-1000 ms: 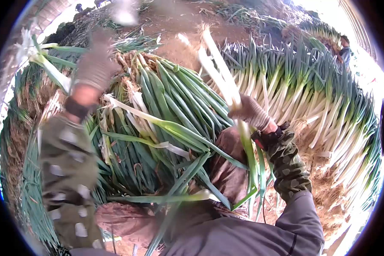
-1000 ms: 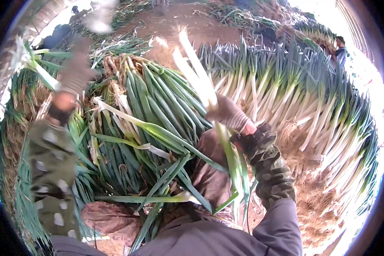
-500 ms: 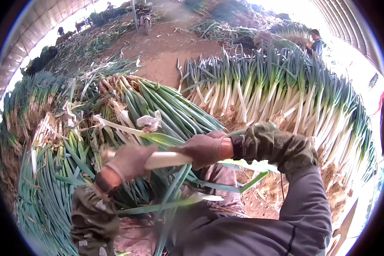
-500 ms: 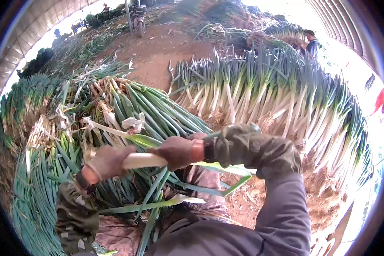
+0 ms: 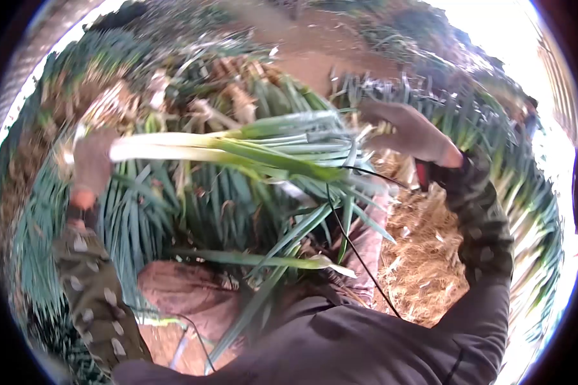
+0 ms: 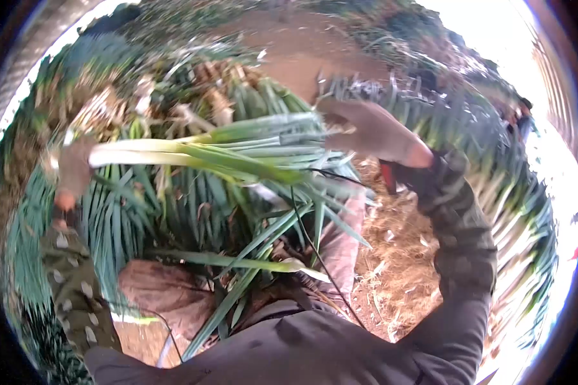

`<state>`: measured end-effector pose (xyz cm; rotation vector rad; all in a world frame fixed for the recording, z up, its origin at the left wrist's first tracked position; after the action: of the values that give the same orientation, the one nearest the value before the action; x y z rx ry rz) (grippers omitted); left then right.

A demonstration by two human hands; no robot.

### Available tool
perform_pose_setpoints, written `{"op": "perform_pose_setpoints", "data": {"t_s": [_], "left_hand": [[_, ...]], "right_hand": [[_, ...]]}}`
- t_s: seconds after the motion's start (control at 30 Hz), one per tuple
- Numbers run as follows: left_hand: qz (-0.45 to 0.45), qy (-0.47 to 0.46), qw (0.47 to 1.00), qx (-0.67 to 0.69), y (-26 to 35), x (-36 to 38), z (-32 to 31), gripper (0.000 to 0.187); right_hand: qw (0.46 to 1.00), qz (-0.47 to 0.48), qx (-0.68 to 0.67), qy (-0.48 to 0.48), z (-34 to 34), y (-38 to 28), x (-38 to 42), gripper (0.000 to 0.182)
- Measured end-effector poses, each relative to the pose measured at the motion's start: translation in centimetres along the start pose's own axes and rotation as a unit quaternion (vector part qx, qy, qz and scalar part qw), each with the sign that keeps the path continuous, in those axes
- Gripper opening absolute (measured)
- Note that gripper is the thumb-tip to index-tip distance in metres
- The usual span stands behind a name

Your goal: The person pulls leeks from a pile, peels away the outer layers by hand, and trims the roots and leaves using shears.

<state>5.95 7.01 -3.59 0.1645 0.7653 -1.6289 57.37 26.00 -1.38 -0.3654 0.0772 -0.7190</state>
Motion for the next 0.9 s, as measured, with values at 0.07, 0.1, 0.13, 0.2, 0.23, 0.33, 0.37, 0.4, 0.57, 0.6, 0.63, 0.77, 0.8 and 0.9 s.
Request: {"op": "perform_pose_setpoints", "data": {"t_s": [0.07, 0.1, 0.13, 0.2, 0.23, 0.33, 0.37, 0.4, 0.57, 0.6, 0.63, 0.77, 0.8, 0.9], "left_hand": [[0.045, -0.064, 0.996, -0.036, -5.5, 1.4, -1.7, 0.028], [0.073, -0.085, 0.993, -0.046, -7.3, 2.2, -1.4, 0.031], [0.091, -0.071, 0.993, -0.037, -9.0, 3.1, -1.0, 0.032], [0.136, -0.063, 0.988, -0.033, -11.5, 4.7, -0.5, 0.033], [0.163, -0.068, 0.983, -0.039, -12.3, 5.5, -0.2, 0.033], [0.216, -0.057, 0.97, -0.093, -15.8, 8.1, -0.1, 0.034], [0.229, -0.052, 0.965, -0.12, -17.0, 8.9, 0.3, 0.035], [0.274, -0.101, 0.951, -0.106, -18.0, 9.2, 0.2, 0.035], [0.26, -0.096, 0.956, -0.094, -13.9, 6.2, 1.1, 0.033], [0.296, -0.153, 0.939, -0.08, -11.6, 4.6, 2.2, 0.033], [0.314, -0.179, 0.93, -0.066, -10.2, 4.0, 3.1, 0.033], [0.327, -0.261, 0.907, -0.046, -5.7, 3.0, 6.6, 0.031], [0.308, -0.246, 0.918, -0.043, -4.9, 3.8, 7.3, 0.03], [0.279, -0.226, 0.933, -0.023, -1.3, 5.8, 9.7, 0.026]], "right_hand": [[0.99, -0.004, -0.069, -0.124, -3.2, 2.8, 1.9, 0.057], [0.983, 0.008, -0.089, -0.162, -4.2, 4.1, 3.1, 0.056], [0.974, 0.018, -0.109, -0.2, -5.1, 5.4, 4.3, 0.055], [0.974, -0.03, -0.123, -0.187, -5.2, 9.2, 5.7, 0.06], [0.968, -0.08, -0.194, -0.138, -5.3, 12.2, 6.4, 0.057], [0.957, -0.055, -0.283, -0.034, -2.8, 18.0, 9.6, 0.052], [0.948, -0.034, -0.311, -0.056, -2.9, 16.9, 10.2, 0.05], [0.937, -0.013, -0.34, -0.08, -2.9, 15.9, 10.8, 0.048], [0.905, 0.117, -0.303, -0.273, -13.3, -4.4, 6.9, 0.059], [0.879, 0.193, -0.333, -0.281, -15.7, -8.1, 5.0, 0.064], [0.879, 0.234, -0.313, -0.272, -17.7, -11.4, 2.5, 0.069], [0.756, 0.141, -0.63, -0.105, -25.4, -19.0, -9.3, 0.061], [0.723, 0.14, -0.67, -0.096, -25.9, -20.8, -12.4, 0.056], [0.616, 0.033, -0.784, -0.074, -27.1, -23.5, -19.6, 0.055]]}}
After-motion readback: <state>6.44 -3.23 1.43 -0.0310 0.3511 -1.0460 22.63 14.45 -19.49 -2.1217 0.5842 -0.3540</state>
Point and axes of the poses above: each hand's wrist, its own x-axis away from the middle knuckle, its own z-axis out of the back of the hand, y = z × x, the point moved 5 cm from there along -x, towards the middle knuckle, and after that the axes turned 3 degrees about x, right-handed, at the moved point
